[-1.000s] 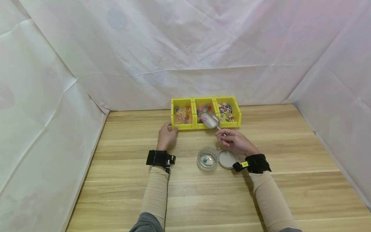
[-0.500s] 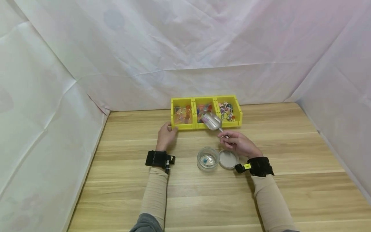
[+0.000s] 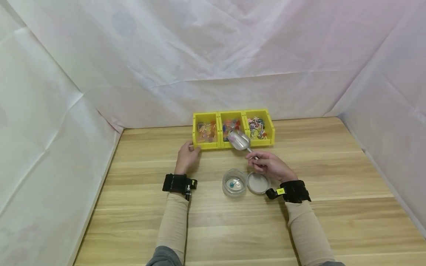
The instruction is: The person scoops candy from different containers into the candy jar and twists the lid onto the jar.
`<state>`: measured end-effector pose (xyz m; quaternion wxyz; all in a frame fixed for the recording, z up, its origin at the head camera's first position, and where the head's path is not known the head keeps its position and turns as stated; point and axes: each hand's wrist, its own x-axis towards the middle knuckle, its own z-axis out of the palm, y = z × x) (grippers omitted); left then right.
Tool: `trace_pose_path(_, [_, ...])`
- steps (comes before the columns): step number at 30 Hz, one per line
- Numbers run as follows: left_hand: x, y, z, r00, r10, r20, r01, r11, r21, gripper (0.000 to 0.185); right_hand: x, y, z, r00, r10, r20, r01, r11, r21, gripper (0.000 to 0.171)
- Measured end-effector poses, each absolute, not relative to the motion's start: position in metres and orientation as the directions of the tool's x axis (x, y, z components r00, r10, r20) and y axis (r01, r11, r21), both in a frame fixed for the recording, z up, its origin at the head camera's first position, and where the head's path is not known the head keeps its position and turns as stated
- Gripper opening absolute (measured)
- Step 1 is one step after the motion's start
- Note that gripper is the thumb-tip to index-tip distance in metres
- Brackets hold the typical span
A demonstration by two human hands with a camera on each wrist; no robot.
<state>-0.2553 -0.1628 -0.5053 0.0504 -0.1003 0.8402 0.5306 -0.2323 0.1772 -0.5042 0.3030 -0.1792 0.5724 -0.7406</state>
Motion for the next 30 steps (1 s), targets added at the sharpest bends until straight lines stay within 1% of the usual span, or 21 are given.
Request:
trace_pose_path(6, [-0.2553, -0.1640, -0.5077, -0.973, -0.122, -0.196, -0.230, 0.430, 0.873, 0.042, -0.2298, 0.1749, -0.5018, -0.761, -0.641, -0.101, 0.255, -0.153, -0.955, 0.031])
trace_pose_path(19, [-0.2535, -0.1626, -0.5048, -0.972, -0.113, -0.205, -0.234, 0.408, 0.882, 0.042, -0.2290, 0.1727, -0.5011, -0.752, -0.651, -0.103, 0.269, -0.161, -0.950, 0.030])
trace_pose_path(30, [-0.2510, -0.1624, -0.5025, -0.969, -0.123, -0.213, -0.245, 0.419, 0.874, 0.044, -0.2287, 0.1768, -0.4979, -0.713, -0.701, -0.027, 0.272, -0.240, -0.932, 0.033])
